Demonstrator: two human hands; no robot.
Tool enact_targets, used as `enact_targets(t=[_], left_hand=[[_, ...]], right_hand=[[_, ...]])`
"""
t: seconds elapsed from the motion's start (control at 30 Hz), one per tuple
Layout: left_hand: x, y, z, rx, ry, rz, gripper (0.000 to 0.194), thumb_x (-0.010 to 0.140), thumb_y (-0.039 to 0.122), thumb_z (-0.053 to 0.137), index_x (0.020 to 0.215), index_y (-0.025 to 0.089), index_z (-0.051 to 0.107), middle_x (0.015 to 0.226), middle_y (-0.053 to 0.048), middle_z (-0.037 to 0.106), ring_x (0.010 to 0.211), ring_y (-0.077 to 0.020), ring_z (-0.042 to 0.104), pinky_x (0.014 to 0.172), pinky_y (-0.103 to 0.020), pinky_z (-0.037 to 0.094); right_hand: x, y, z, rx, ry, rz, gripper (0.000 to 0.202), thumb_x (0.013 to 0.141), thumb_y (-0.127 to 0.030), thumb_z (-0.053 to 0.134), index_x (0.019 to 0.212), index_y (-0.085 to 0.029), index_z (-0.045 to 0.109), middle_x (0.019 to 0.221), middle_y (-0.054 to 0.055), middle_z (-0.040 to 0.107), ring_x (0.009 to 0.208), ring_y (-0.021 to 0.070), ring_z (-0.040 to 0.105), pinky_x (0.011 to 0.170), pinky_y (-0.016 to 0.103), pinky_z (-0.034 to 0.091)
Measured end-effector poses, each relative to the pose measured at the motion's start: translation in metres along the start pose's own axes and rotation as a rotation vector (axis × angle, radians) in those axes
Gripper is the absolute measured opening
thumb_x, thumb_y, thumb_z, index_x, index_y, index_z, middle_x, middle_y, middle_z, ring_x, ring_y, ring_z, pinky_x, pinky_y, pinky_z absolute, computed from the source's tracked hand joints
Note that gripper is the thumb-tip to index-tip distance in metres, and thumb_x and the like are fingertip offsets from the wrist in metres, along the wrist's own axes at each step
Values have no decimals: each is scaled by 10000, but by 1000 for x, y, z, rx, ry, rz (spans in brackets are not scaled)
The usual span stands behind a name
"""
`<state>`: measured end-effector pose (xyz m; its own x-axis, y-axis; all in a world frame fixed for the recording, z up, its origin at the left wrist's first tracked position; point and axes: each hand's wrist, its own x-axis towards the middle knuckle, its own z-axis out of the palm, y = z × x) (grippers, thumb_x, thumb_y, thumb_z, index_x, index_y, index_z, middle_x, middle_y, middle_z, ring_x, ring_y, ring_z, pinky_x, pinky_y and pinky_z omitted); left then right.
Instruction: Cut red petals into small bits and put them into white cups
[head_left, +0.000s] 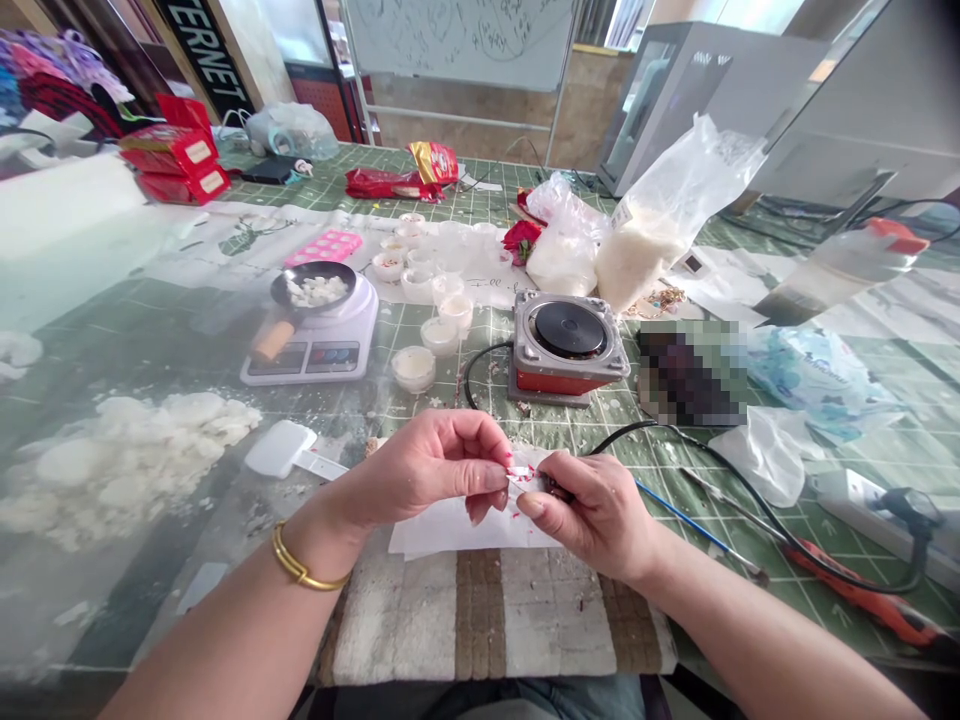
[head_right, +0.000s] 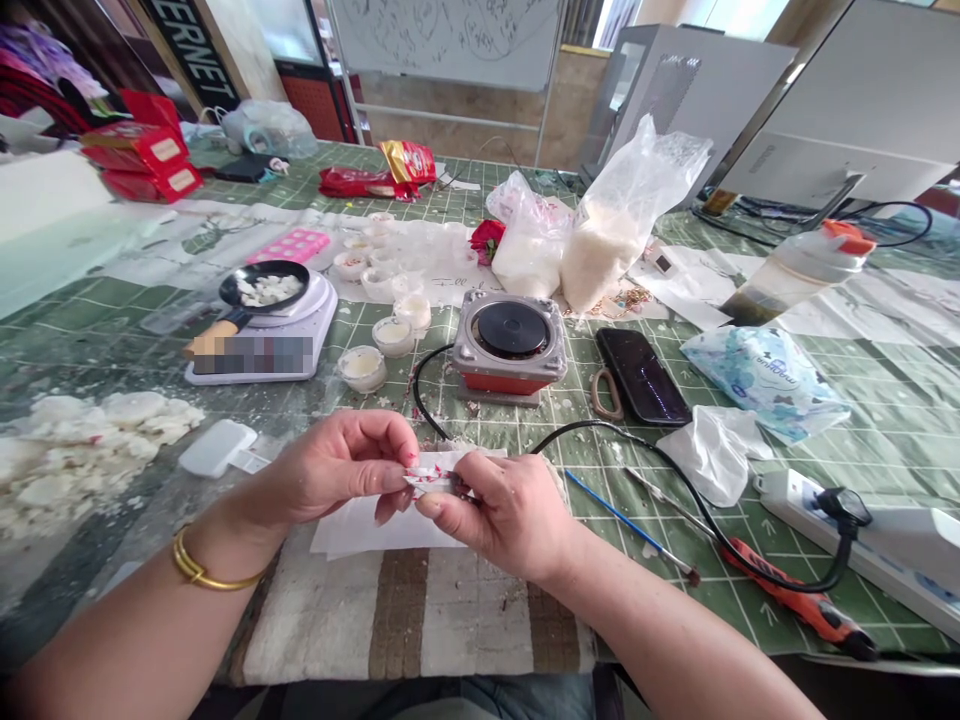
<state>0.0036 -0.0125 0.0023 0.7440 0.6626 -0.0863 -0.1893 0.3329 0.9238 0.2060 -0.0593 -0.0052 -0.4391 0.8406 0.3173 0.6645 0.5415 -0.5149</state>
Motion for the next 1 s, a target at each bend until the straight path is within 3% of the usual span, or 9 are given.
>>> enact_targets(t=[0.57, 1.0], left_hand=[[-2, 4, -1, 27, 29, -15, 61, 725, 87, 671, 743, 113, 619, 615, -5, 653, 489, -63, 574, 450, -143, 464], [-4, 2, -4, 8, 7, -11, 55, 743, 88, 661, 779, 119, 633, 658, -12, 676, 510, -93, 624, 475, -183, 518]], right_hand=[[0, -1, 1, 21, 21, -14, 381, 874, -458, 439, 608, -192, 377, 496, -65, 314, 431, 55, 237, 434, 219, 173], [2, -1, -1, -9, -25, 2, 410, 876, -489, 415, 596, -190, 406, 483, -49, 374, 431, 60, 269, 432, 211, 197]])
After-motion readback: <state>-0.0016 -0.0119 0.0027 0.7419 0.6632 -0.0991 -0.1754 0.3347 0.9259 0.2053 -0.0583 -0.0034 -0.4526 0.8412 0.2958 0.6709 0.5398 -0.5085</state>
